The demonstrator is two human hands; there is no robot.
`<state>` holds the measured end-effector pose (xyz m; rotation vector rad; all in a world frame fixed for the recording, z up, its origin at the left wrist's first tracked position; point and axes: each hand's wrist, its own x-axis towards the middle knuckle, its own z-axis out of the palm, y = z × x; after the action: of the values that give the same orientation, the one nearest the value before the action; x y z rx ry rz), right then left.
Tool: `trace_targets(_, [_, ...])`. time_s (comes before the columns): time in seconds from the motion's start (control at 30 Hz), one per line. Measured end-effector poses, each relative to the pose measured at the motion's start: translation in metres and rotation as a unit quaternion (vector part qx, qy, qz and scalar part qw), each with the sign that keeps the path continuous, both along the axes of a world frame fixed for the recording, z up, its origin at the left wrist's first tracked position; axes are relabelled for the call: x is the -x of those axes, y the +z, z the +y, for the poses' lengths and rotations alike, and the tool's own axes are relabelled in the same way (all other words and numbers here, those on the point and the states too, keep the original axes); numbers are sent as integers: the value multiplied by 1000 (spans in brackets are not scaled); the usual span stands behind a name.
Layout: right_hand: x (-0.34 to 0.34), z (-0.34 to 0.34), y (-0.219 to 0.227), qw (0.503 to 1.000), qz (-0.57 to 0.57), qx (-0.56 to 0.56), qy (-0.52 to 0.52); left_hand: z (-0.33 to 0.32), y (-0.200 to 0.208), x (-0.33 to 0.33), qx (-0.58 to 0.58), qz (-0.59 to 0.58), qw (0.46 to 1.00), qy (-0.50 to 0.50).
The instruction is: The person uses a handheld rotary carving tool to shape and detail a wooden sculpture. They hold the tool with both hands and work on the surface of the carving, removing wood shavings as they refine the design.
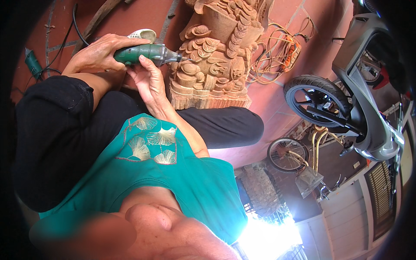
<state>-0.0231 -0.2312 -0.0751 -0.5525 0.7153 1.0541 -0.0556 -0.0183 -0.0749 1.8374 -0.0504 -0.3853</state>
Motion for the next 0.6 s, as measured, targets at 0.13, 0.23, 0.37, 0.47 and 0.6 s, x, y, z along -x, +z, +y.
trace_targets(0.13, [-3, 0, 2, 1000, -13, 6, -6, -3, -7, -2, -24, -43, 999, -6])
trace_targets(0.23, [-6, -1, 3, 1000, -22, 7, -1, -2, -4, -6, -3, -50, 999, -6])
trace_targets(0.37, [-9, -1, 2, 1000, -24, 11, 3, -5, -8, -6, -3, -75, 997, 2])
trace_targets(0.47, [-9, -2, 1, 999, -32, 10, 6, -6, -11, -5, -2, -78, 997, 5])
trace_targets(0.6, [-9, -1, 3, 999, -29, 14, 8, -6, -9, -3, 2, -69, 997, 16])
